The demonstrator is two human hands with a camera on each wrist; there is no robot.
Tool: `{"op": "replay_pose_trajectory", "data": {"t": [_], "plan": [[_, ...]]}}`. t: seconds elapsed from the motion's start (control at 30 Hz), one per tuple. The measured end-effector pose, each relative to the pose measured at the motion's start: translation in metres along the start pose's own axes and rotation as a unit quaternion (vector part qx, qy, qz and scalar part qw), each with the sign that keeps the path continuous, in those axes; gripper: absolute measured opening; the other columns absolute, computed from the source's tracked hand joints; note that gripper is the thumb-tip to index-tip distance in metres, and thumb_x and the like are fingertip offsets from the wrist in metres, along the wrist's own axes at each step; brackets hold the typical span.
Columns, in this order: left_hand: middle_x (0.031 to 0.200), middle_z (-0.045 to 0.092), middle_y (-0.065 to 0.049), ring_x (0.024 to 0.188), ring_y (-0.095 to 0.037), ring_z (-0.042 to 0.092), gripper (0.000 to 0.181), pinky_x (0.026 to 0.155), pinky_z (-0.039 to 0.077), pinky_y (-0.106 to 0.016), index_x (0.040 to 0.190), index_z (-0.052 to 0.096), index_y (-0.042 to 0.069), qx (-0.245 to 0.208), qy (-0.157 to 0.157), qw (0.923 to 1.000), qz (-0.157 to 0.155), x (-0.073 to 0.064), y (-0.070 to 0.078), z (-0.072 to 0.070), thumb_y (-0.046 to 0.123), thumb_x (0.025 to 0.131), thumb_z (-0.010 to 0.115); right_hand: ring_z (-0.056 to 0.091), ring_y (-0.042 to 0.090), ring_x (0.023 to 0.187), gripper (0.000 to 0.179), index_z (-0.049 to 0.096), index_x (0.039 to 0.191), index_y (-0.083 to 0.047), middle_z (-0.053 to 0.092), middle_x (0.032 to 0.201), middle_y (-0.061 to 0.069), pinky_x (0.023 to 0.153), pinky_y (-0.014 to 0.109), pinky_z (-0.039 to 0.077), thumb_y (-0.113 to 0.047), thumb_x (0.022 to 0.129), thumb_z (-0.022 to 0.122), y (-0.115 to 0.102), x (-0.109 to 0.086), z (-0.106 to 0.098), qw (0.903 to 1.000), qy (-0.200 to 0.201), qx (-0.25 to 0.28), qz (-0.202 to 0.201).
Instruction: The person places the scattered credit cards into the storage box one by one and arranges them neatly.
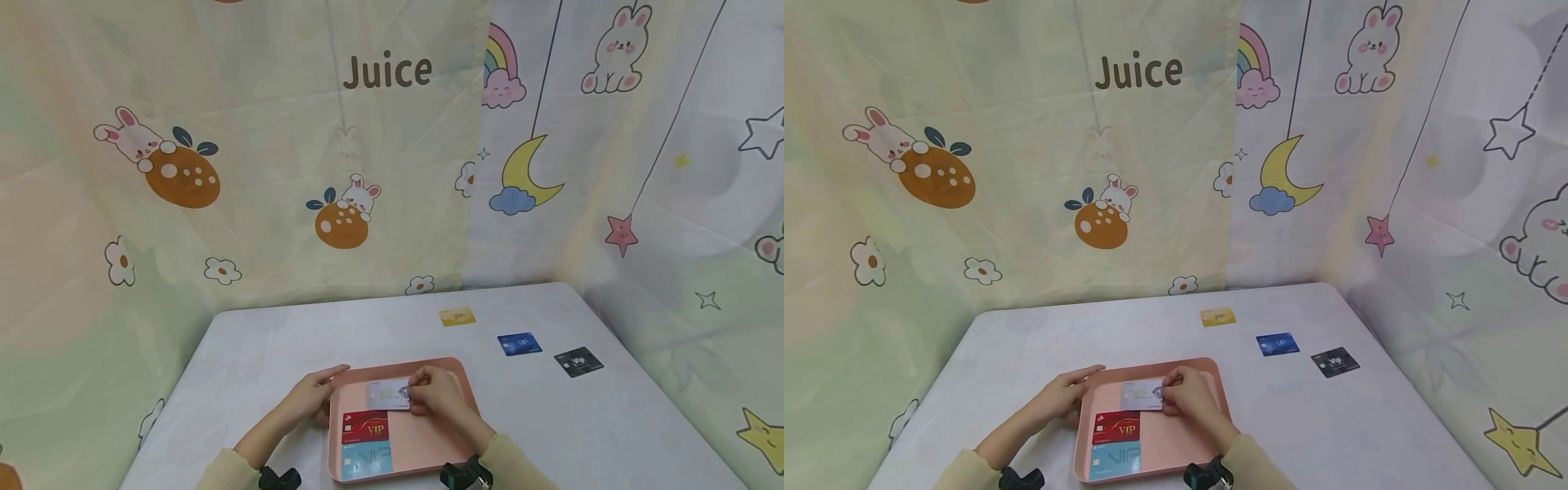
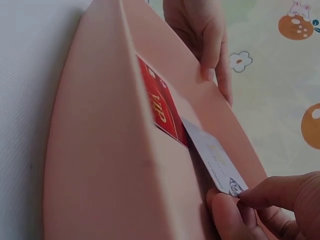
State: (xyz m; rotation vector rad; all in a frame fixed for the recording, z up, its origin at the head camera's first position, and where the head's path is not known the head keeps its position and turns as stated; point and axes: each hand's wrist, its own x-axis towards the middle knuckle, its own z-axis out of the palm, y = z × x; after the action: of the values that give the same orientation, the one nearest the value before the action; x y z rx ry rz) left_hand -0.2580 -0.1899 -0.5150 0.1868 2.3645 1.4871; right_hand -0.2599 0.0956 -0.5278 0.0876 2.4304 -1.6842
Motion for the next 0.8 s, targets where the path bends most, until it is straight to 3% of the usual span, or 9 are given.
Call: {"op": "replay_pose_trajectory", "data": {"t": [0.4, 0.8], "plan": [[0.124, 0.071, -0.019, 0.068, -0.023, 0.068, 0.047, 0.058, 0.060, -0.037, 0.154, 0.047, 0.005, 0.001, 0.005, 1.0000, -0.006, -0.0013, 0.0017, 0.0013, 0.017, 0.108, 0.047, 0.061, 0.014, 0.053, 0.013, 0.063, 0.096, -0.004, 0.066, 0.072, 0.007, 0.049, 0.025, 0.054, -0.008, 0.091, 0.075, -0.0010, -0.0006, 0.0039, 0.9996, -0.024, -0.012, -0.001], [0.127, 0.070, -0.019, 0.070, -0.021, 0.069, 0.047, 0.059, 0.060, -0.036, 0.154, 0.048, 0.006, -0.010, 0.003, 0.9999, -0.008, 0.0001, 0.0006, 0.0016, 0.016, 0.108, 0.046, 0.055, 0.014, 0.049, 0.013, 0.064, 0.088, -0.007, 0.060, 0.062, 0.003, 0.048, 0.023, 0.042, -0.007, 0.087, 0.076, 0.0014, 0.0040, 0.0092, 0.9966, 0.001, -0.074, -0.034]]}}
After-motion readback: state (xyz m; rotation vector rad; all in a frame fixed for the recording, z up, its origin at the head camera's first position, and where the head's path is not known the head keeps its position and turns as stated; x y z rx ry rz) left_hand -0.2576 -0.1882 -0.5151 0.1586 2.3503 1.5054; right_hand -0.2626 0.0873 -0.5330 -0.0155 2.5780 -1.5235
